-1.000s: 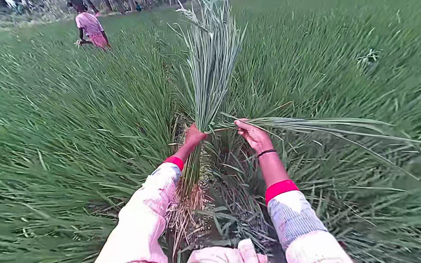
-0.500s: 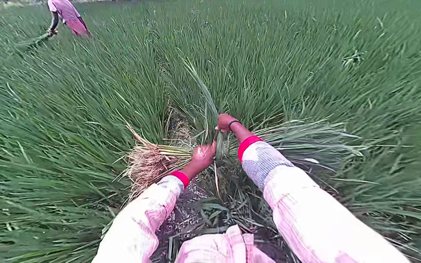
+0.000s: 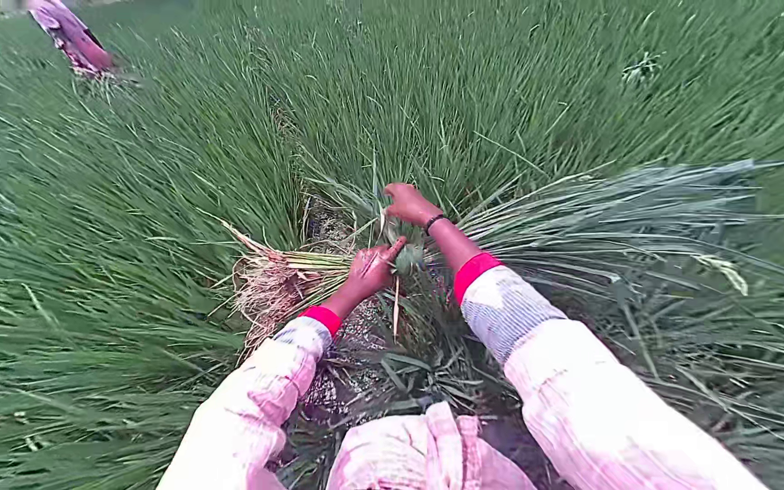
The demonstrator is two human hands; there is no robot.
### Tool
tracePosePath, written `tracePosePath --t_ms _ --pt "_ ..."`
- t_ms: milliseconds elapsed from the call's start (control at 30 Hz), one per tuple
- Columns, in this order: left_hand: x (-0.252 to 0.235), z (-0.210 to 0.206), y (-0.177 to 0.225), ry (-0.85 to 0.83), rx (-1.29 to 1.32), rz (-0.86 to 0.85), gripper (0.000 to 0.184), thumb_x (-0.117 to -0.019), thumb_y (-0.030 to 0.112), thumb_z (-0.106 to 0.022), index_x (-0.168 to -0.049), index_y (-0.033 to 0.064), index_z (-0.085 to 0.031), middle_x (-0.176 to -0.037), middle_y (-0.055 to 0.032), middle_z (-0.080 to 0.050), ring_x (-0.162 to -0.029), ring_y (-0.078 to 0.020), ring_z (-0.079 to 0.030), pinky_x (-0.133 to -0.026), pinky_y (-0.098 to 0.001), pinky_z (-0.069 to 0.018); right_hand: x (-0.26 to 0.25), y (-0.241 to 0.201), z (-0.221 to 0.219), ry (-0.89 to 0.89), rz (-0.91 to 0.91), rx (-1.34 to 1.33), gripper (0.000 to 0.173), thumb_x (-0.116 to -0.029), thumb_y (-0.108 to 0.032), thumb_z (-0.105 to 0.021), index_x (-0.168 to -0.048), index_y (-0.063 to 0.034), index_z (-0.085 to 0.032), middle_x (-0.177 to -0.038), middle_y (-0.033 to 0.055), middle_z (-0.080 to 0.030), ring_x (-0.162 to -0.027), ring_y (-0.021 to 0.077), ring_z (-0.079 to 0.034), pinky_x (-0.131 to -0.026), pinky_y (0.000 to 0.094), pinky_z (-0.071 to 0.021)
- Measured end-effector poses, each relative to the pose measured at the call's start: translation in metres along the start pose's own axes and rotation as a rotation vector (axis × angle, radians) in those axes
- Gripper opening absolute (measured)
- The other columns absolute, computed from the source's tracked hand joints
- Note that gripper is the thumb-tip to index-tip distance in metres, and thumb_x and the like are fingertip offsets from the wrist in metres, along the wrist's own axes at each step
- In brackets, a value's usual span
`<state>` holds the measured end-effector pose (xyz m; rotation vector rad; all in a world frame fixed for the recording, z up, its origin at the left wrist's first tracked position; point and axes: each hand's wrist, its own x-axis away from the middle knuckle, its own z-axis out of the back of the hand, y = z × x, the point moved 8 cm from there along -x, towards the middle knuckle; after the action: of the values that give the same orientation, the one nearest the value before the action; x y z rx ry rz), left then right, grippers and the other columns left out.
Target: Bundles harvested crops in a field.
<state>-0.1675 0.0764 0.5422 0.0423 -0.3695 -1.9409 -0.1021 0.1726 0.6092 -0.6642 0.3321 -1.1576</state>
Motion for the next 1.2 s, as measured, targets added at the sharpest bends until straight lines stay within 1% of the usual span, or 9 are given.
tracePosePath --t_ms 100,200,267,333,433,567,667,933,1200 --pt "-0.008 0.025 -0.018 0.07 0.105 0.065 0.074 -0.0918 0.017 -0.07 -0.159 0.0195 -0.038 -0.131 -0.0215 -0.066 -0.117 -0.0441 -0.064 -0.096 -0.0658 -0.0468 0.094 -0.028 0.052 0.264 0.344 -0.494 0.02 -0.0991 0.0 -0.057 -0.116 0.0045 -0.066 -0.108 0.0116 -0.069 -0.088 0.0145 -0.069 -0.081 0.0296 -0.0592" --pt "-0.017 0.054 -0.034 0.144 0.321 0.075 0.079 -0.088 0.013 -0.075 -0.158 0.0188 -0.039 -0.127 -0.0239 -0.067 -0.117 -0.0447 -0.063 -0.095 -0.068 -0.0459 0.152 0.012 0.024 0.006 0.287 -0.73 0.022 -0.0994 -0.001 -0.048 -0.097 -0.0013 -0.07 -0.085 -0.0037 -0.073 -0.073 0.0027 -0.069 -0.073 0.0202 -0.0596" --pt "-0.017 0.066 -0.04 0.166 0.575 -0.024 0.079 -0.0857 0.003 -0.076 -0.155 0.011 -0.038 -0.127 -0.0216 -0.065 -0.11 -0.0335 -0.066 -0.093 -0.0554 -0.0534 0.14 0.062 -0.011 -0.09 0.098 -0.395 0.024 -0.1019 -0.005 -0.057 -0.122 0.0041 -0.065 -0.112 0.0095 -0.069 -0.099 0.0117 -0.066 -0.091 0.0283 -0.054" --pt "-0.015 0.072 -0.04 0.141 0.824 -0.134 0.078 -0.0832 -0.007 -0.074 -0.152 0.0056 -0.038 -0.129 -0.0152 -0.063 -0.107 -0.0185 -0.065 -0.092 -0.039 -0.0561 0.109 0.087 -0.021 0.042 0.005 -0.174 0.068 -0.0952 -0.013 -0.072 -0.152 0.0049 -0.04 -0.153 0.0255 -0.046 -0.141 0.0344 -0.047 -0.117 0.0497 -0.0365" --pt "-0.01 0.079 -0.037 0.111 0.997 -0.098 0.07 -0.0783 -0.012 -0.072 -0.142 0.0038 -0.047 -0.114 -0.0062 -0.066 -0.096 -0.0083 -0.065 -0.085 -0.029 -0.0569 0.066 0.071 -0.009 0.274 0.046 -0.271 0.111 -0.0793 -0.017 -0.089 -0.162 0.002 -0.017 -0.169 0.0251 -0.017 -0.156 0.0392 -0.02 -0.124 0.0546 -0.022" --pt "0.003 0.089 -0.032 0.14 1.097 0.018 0.052 -0.0788 -0.016 -0.07 -0.125 0.001 -0.056 -0.104 -0.0043 -0.067 -0.091 -0.008 -0.064 -0.084 -0.0276 -0.0558 0.028 0.037 -0.012 0.183 0.162 -0.279 0.048 -0.0882 -0.002 -0.076 -0.132 0.0097 -0.058 -0.125 0.029 -0.064 -0.115 0.0354 -0.062 -0.101 0.0497 -0.0486" --pt "0.008 0.102 -0.05 0.232 1.129 0.018 0.047 -0.0822 -0.015 -0.069 -0.126 -0.0043 -0.054 -0.103 -0.0062 -0.066 -0.091 -0.0074 -0.064 -0.085 -0.0262 -0.055 0.044 -0.002 -0.012 0.018 0.112 -0.097 0.039 -0.1049 -0.005 -0.049 -0.141 0.0112 -0.05 -0.13 0.0327 -0.059 -0.122 0.0398 -0.059 -0.106 0.0513 -0.0437" --pt "-0.017 0.063 -0.081 0.397 0.961 0.133 0.078 -0.087 0.008 -0.078 -0.151 -0.0062 -0.036 -0.136 -0.025 -0.06 -0.125 -0.0281 -0.061 -0.108 -0.0441 -0.0483 0.069 -0.043 -0.043 -0.09 -0.158 0.337 0.038 -0.1054 0.001 -0.042 -0.141 0.0136 -0.046 -0.149 0.0325 -0.043 -0.127 0.046 -0.057 -0.106 0.0535 -0.0464" --pt "-0.022 0.029 -0.081 0.287 0.823 0.363 0.085 -0.0918 0.024 -0.075 -0.159 0.0047 -0.028 -0.136 -0.0274 -0.06 -0.129 -0.0422 -0.058 -0.107 -0.0619 -0.0438 0.075 -0.033 -0.039 0.3 0.075 0.115 0.02 -0.0895 0.008 -0.065 -0.108 0.0136 -0.07 -0.118 0.0329 -0.063 -0.106 0.0461 -0.066 -0.093 0.0556 -0.0521"
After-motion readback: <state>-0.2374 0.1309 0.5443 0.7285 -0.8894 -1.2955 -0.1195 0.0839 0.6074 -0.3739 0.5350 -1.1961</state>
